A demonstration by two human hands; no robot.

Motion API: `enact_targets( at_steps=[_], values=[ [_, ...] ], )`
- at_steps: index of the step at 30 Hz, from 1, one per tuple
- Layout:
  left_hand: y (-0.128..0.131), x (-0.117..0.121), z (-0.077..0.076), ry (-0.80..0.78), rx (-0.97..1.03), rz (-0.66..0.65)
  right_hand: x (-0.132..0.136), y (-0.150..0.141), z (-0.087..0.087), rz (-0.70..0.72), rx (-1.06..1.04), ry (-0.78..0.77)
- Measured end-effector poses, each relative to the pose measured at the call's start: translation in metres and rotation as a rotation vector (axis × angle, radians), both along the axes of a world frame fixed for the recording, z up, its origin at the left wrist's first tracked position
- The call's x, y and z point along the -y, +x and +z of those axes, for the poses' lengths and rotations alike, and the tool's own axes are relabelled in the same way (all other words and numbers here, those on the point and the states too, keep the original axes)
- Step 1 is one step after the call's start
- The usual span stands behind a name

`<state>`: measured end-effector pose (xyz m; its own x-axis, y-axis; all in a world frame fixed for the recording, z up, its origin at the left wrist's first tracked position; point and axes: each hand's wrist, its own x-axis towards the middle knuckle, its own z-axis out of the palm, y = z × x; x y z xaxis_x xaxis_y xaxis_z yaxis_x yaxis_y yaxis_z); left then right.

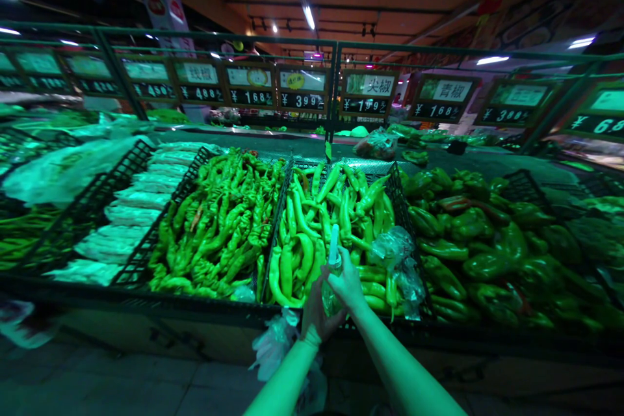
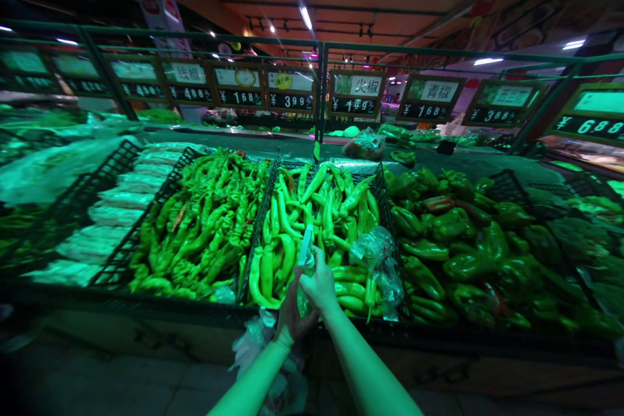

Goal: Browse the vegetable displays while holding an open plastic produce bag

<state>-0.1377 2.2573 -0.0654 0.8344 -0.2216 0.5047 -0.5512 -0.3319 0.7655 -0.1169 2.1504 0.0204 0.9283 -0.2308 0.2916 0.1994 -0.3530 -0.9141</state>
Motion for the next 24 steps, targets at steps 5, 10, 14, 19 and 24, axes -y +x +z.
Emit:
enact_targets(
  at_steps=[5, 10, 14, 19, 24],
  values=[
    [0.0007, 0.0011, -0.0021, 0.002, -0.011, 0.009, -0.0003, -0.0007, -0.0005, -0.004, -0.003, -0.001],
    [-0.0004, 0.0016, 0.0007, 0.003, -0.028, 0.023, -0.0005, -0.0001, -0.0001, 0.002, 0.000, 0.002],
    [-0.0013, 0.0010, 0.0044, 0.002, -0.039, 0.024, -0.0003, -0.0001, 0.0004, -0.001, 0.000, 0.002],
    [-0.0019, 0.0009, 0.0063, -0.002, -0.045, 0.023, -0.0007, -0.0008, 0.0009, -0.005, 0.001, -0.003],
    [-0.0024, 0.0003, 0.0059, -0.011, -0.039, 0.017, -0.0007, -0.0016, 0.0020, -0.005, 0.008, -0.009]
  ],
)
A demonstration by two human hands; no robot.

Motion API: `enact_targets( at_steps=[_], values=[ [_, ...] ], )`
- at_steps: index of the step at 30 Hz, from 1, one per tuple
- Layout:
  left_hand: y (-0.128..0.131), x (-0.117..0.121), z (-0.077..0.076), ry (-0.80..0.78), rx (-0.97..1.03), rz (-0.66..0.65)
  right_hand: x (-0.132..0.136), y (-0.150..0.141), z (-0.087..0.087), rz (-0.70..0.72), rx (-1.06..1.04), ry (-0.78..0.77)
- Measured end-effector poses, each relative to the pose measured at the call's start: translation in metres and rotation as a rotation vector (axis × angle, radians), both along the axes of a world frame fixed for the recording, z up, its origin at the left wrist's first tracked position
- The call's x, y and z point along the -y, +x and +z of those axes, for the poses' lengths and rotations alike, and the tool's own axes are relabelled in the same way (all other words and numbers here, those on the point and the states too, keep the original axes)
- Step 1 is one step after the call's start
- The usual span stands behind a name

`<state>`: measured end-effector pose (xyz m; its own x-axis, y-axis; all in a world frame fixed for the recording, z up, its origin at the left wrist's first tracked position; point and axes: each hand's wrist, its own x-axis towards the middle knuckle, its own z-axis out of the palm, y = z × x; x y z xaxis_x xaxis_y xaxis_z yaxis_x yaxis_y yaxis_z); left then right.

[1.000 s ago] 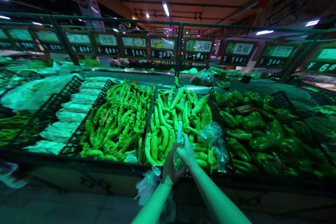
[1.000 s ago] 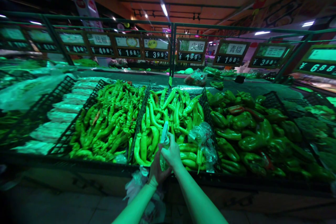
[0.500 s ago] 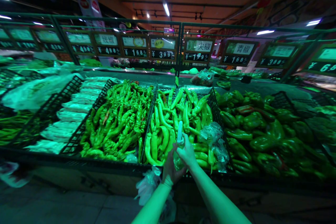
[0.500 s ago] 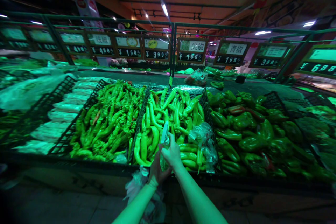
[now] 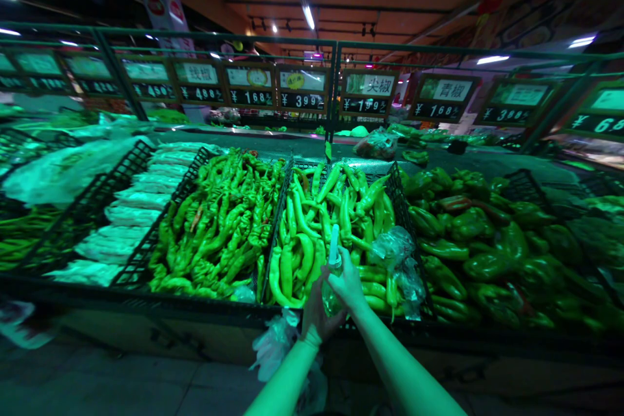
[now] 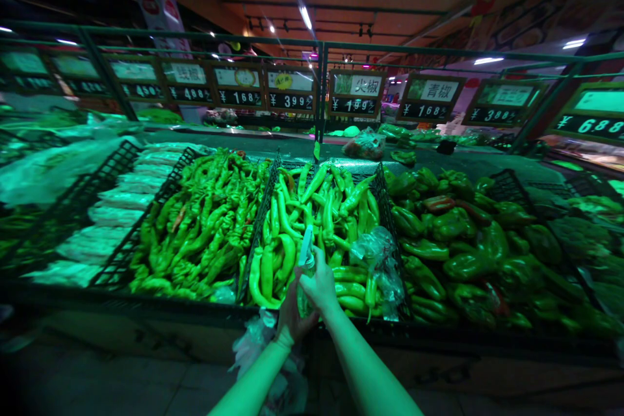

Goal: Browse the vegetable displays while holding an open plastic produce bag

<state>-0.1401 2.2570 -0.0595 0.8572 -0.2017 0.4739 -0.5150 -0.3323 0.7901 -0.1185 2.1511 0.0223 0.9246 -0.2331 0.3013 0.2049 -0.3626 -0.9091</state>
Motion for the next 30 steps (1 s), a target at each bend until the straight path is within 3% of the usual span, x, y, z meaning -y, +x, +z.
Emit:
enact_targets(
  at_steps=[14, 24, 30],
  values=[
    [0.004, 0.005, -0.020, -0.027, -0.009, -0.015, 0.000, 0.002, -0.003, 0.001, 0.006, -0.004],
    [0.001, 0.001, -0.009, -0.040, -0.035, -0.001, 0.001, 0.001, 0.001, 0.001, 0.023, -0.003],
    [0.005, 0.005, -0.013, -0.072, -0.049, 0.035, -0.003, 0.002, 0.006, 0.026, 0.041, 0.024]
  ],
)
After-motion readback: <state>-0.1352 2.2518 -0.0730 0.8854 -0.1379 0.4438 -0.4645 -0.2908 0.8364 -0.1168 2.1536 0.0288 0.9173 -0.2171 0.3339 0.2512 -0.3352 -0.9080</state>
